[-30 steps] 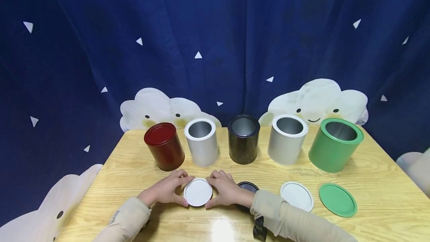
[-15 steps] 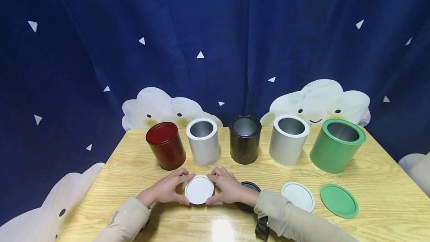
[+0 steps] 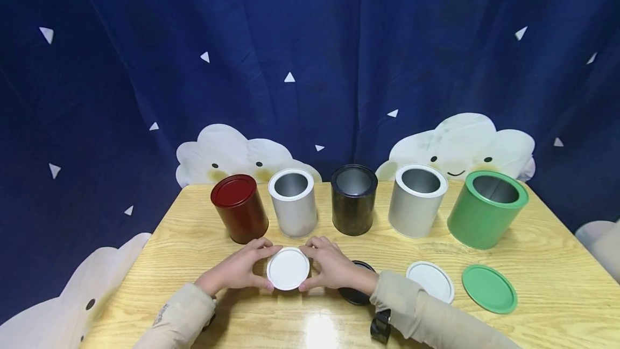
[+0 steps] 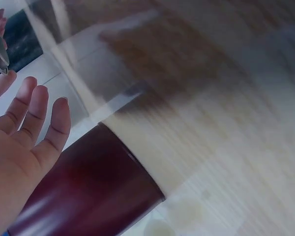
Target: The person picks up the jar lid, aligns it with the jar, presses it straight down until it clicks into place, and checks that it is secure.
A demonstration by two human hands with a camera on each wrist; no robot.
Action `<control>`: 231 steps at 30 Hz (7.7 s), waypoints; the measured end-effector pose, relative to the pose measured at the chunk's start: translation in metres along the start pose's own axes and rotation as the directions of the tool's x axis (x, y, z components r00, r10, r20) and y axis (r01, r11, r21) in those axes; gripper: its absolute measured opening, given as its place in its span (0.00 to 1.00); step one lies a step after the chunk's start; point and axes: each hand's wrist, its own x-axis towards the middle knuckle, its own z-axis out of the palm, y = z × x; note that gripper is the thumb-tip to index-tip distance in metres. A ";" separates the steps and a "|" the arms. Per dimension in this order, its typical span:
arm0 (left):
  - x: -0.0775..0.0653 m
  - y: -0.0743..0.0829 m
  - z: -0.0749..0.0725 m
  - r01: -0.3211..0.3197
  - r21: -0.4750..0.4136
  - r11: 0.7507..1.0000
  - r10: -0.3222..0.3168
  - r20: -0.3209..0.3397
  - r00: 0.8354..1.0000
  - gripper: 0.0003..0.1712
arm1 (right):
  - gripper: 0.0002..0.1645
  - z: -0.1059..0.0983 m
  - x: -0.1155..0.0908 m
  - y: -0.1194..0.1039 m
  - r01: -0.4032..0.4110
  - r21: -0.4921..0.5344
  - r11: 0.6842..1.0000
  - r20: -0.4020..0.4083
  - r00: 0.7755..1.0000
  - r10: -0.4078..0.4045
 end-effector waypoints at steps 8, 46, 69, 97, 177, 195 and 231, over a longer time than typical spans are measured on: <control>0.002 0.003 -0.006 -0.038 -0.034 0.999 0.036 -0.047 0.998 0.44 | 0.44 -0.008 0.000 0.000 0.044 0.045 0.998 -0.047 0.998 -0.041; 0.016 0.011 -0.008 -0.125 -0.282 0.951 0.008 -0.383 0.924 0.36 | 0.44 -0.040 0.004 0.011 0.142 0.152 0.978 -0.245 0.964 -0.102; 0.024 0.040 -0.054 -0.214 -0.226 0.950 0.105 -0.417 0.903 0.34 | 0.41 -0.067 0.016 0.003 0.155 0.150 0.977 -0.267 0.957 -0.111; 0.034 0.041 -0.083 -0.171 -0.209 0.963 0.074 -0.402 0.913 0.35 | 0.43 -0.090 0.035 0.003 0.170 0.120 0.978 -0.265 0.955 -0.133; 0.098 -0.031 -0.097 0.147 -0.065 0.987 -0.156 -0.178 0.971 0.36 | 0.40 -0.123 0.114 0.063 0.061 0.022 0.998 0.050 0.997 -0.062; 0.104 -0.027 -0.097 0.139 -0.041 0.989 -0.144 -0.180 0.973 0.36 | 0.43 -0.126 0.111 0.067 0.000 -0.032 0.999 0.107 0.994 0.004; 0.104 -0.024 -0.100 0.207 0.039 0.977 -0.198 -0.165 0.966 0.30 | 0.31 -0.119 0.108 0.053 -0.046 -0.130 0.990 -0.047 0.998 0.040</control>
